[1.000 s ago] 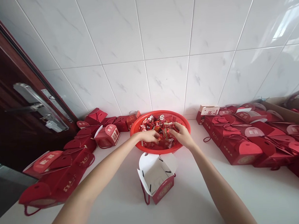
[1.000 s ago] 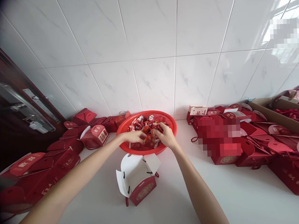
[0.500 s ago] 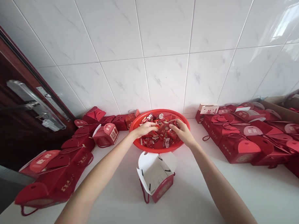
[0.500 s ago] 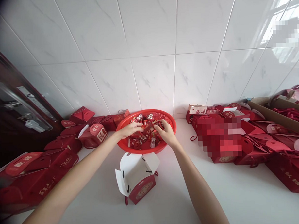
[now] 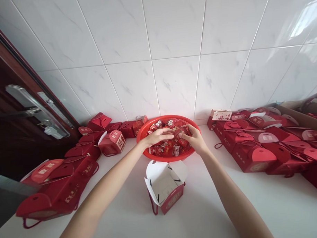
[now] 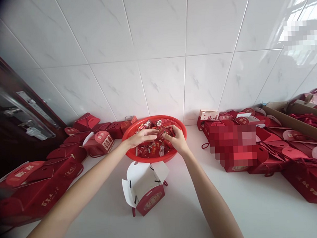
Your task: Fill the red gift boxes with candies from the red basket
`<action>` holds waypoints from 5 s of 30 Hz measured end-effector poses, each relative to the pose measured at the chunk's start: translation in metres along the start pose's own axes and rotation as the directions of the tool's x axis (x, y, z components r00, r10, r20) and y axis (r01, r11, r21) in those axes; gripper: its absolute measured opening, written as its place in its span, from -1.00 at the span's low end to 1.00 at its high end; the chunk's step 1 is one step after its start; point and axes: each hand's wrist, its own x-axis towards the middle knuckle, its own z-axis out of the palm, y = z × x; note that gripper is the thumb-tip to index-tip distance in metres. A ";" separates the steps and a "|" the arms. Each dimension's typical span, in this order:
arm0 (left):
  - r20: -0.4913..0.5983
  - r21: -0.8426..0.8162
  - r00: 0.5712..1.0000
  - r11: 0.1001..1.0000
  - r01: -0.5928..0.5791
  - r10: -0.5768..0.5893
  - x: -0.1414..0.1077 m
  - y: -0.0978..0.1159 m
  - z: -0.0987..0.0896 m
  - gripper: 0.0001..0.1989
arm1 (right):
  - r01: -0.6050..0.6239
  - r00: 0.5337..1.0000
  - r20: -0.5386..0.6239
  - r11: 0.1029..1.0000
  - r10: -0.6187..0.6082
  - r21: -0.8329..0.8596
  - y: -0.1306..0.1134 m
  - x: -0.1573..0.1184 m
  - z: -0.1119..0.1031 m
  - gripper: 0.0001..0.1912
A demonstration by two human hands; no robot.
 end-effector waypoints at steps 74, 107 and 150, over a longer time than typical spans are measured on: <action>0.072 0.750 0.984 0.660 0.056 -0.164 0.014 -0.016 -0.024 -0.89 | -0.224 0.967 0.043 0.753 0.253 0.619 0.004 0.006 -0.003 -0.69; 0.139 0.801 0.914 0.586 0.123 -0.382 -0.002 -0.008 -0.042 -0.53 | -0.242 0.969 0.120 0.763 0.214 0.599 0.005 0.005 -0.006 -0.76; -0.182 0.847 0.976 0.485 0.216 -0.116 0.048 0.021 0.001 -0.66 | -0.093 0.942 -0.138 0.634 0.305 0.768 0.018 0.015 -0.009 -0.84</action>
